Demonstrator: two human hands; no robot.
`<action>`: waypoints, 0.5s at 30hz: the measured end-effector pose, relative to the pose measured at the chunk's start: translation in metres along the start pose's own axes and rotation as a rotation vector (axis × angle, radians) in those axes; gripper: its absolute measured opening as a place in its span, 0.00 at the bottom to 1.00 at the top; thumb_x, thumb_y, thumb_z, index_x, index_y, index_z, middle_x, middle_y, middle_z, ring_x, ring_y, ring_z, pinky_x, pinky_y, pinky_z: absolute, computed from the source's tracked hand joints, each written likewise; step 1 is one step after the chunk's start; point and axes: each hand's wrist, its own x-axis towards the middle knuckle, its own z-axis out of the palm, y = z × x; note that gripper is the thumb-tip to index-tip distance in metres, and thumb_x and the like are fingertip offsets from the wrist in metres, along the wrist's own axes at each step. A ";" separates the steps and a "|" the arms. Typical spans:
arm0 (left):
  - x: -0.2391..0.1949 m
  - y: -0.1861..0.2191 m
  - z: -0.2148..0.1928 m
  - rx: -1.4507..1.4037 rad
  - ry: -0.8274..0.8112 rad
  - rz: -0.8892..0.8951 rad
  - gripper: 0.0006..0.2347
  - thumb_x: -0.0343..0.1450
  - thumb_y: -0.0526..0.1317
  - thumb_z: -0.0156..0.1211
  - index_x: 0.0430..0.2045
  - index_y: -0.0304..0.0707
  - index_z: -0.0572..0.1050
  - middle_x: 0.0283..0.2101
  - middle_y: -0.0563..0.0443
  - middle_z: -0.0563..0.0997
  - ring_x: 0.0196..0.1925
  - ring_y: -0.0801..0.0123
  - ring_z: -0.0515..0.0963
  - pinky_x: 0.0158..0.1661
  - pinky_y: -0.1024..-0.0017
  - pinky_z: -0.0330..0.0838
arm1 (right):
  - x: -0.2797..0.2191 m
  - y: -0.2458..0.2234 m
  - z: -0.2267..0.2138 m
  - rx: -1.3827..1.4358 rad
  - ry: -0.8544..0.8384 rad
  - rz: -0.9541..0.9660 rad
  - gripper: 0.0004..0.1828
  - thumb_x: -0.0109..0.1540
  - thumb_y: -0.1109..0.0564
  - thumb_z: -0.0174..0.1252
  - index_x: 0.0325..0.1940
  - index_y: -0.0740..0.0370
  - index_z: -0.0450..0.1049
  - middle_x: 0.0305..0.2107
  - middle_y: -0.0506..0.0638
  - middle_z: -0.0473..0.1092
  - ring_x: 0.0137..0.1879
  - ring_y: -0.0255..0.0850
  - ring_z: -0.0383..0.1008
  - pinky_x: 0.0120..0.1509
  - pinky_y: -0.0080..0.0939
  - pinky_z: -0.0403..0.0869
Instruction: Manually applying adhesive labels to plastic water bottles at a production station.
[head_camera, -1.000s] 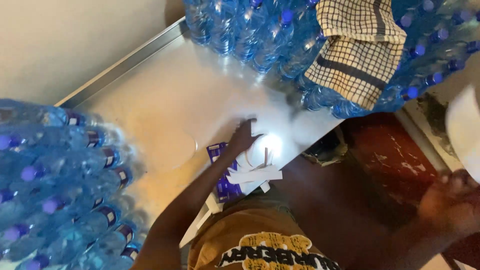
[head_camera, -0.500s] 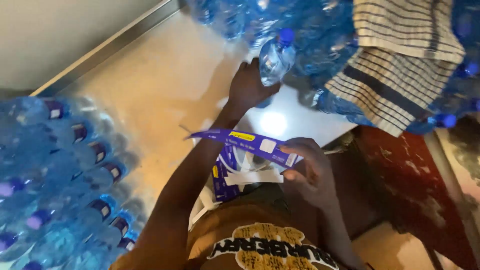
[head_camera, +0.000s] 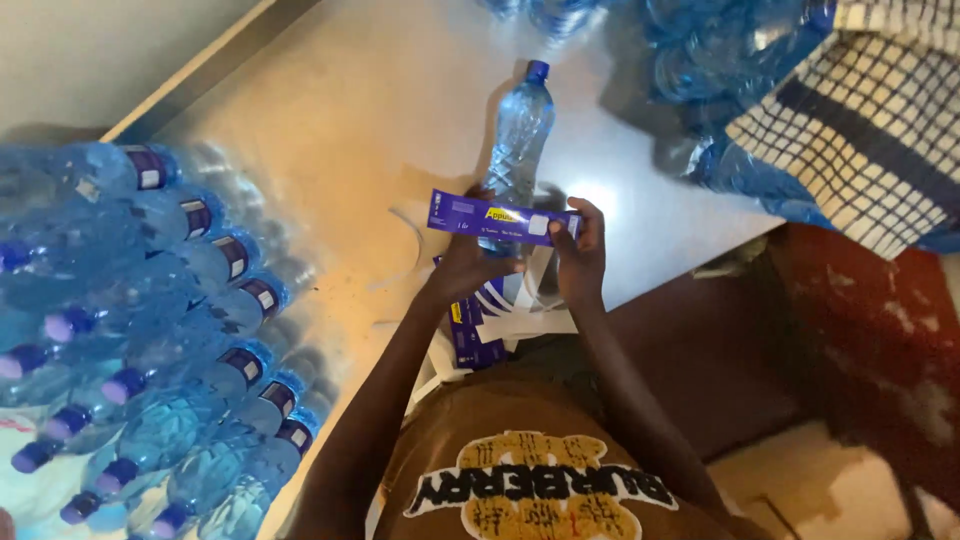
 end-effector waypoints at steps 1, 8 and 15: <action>-0.002 0.019 -0.003 -0.234 0.093 -0.051 0.17 0.70 0.38 0.79 0.47 0.37 0.77 0.46 0.40 0.83 0.50 0.47 0.83 0.60 0.47 0.76 | -0.004 0.004 0.001 0.044 0.016 0.012 0.24 0.73 0.60 0.65 0.71 0.57 0.65 0.48 0.43 0.69 0.50 0.28 0.70 0.58 0.32 0.72; -0.013 -0.018 0.003 -0.346 0.604 -0.299 0.09 0.80 0.41 0.70 0.29 0.50 0.77 0.29 0.60 0.81 0.34 0.78 0.78 0.46 0.67 0.75 | -0.022 0.025 0.011 0.159 0.095 0.128 0.21 0.73 0.62 0.63 0.70 0.59 0.66 0.55 0.49 0.71 0.56 0.33 0.75 0.63 0.37 0.76; -0.014 0.001 0.005 -0.345 0.627 -0.386 0.08 0.79 0.40 0.70 0.31 0.48 0.78 0.32 0.58 0.82 0.37 0.75 0.83 0.52 0.64 0.78 | -0.020 0.042 0.008 0.279 0.129 0.135 0.20 0.73 0.59 0.65 0.67 0.57 0.66 0.63 0.55 0.71 0.62 0.38 0.77 0.66 0.40 0.77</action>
